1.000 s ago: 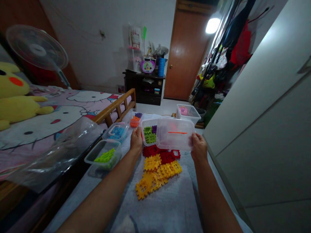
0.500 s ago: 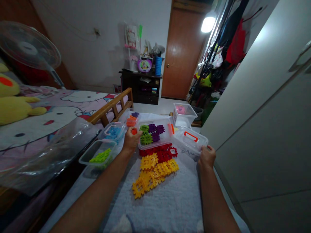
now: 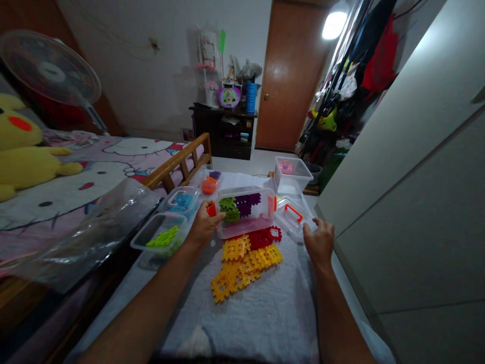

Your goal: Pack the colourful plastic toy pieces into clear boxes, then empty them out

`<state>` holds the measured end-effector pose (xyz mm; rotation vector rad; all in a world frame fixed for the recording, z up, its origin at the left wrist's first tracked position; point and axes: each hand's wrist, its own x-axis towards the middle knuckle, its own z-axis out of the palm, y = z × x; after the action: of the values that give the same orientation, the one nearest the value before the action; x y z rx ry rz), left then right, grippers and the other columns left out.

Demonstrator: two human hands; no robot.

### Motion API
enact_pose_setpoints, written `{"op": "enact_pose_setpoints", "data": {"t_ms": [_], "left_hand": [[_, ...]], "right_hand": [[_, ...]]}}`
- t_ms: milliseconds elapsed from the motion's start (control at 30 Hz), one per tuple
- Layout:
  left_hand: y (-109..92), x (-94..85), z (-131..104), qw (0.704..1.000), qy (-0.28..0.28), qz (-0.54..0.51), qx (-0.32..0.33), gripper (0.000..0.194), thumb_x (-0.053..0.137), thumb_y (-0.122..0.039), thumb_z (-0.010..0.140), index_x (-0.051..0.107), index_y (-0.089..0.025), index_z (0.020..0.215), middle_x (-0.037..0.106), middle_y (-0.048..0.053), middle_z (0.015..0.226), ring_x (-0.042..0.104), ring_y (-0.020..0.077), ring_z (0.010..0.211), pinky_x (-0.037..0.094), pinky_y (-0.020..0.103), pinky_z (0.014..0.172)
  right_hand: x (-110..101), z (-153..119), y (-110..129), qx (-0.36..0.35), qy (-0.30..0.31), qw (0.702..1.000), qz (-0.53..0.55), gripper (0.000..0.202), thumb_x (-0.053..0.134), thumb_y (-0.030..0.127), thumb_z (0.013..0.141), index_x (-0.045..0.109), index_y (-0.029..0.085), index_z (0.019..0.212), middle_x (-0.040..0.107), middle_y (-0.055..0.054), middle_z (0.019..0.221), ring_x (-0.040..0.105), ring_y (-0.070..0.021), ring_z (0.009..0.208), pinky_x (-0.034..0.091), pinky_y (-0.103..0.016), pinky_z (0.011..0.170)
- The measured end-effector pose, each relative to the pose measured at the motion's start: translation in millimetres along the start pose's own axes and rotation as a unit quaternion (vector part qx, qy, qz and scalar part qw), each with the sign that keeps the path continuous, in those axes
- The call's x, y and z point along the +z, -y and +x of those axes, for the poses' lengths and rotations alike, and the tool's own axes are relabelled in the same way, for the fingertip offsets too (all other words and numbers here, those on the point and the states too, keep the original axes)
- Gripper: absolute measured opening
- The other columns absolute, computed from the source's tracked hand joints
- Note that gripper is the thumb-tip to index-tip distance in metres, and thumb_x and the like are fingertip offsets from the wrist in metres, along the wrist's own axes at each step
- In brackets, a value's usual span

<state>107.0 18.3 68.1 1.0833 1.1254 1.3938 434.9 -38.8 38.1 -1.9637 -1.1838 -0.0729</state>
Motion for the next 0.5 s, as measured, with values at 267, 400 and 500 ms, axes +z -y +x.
{"op": "enact_pose_setpoints", "data": {"t_ms": [267, 400, 500], "left_hand": [[-3, 1.8, -26, 0.994, 0.026, 0.083, 0.068, 0.039, 0.074, -0.026, 0.065, 0.045, -0.022, 0.091, 0.051, -0.007, 0.076, 0.049, 0.0104, 0.063, 0.042, 0.022, 0.060], [-1, 2.8, -31, 0.989, 0.026, 0.095, 0.111, 0.034, 0.071, -0.024, 0.068, 0.043, -0.022, 0.087, 0.044, -0.008, 0.075, 0.044, 0.0096, 0.064, 0.040, 0.021, 0.061], [2, 4.0, -33, 0.986, 0.028, 0.095, 0.137, 0.031, 0.069, -0.021, 0.071, 0.043, -0.023, 0.087, 0.043, -0.007, 0.076, 0.044, 0.0100, 0.064, 0.040, 0.021, 0.062]], "right_hand": [[23, -39, 100, 0.092, 0.351, 0.864, 0.350, 0.037, 0.064, 0.048, 0.077, 0.062, 0.019, 0.101, 0.069, -0.004, 0.084, 0.065, -0.0182, 0.064, 0.052, -0.029, 0.053], [39, -59, 121, 0.221, 0.376, 0.786, 0.438, 0.054, 0.073, 0.046, 0.074, 0.049, 0.024, 0.117, 0.067, -0.006, 0.107, 0.070, -0.0172, 0.067, 0.059, -0.031, 0.053], [44, -63, 125, 0.245, 0.361, 0.763, 0.476, 0.059, 0.076, 0.046, 0.073, 0.046, 0.025, 0.118, 0.065, -0.007, 0.115, 0.071, -0.0170, 0.069, 0.060, -0.030, 0.051]]}}
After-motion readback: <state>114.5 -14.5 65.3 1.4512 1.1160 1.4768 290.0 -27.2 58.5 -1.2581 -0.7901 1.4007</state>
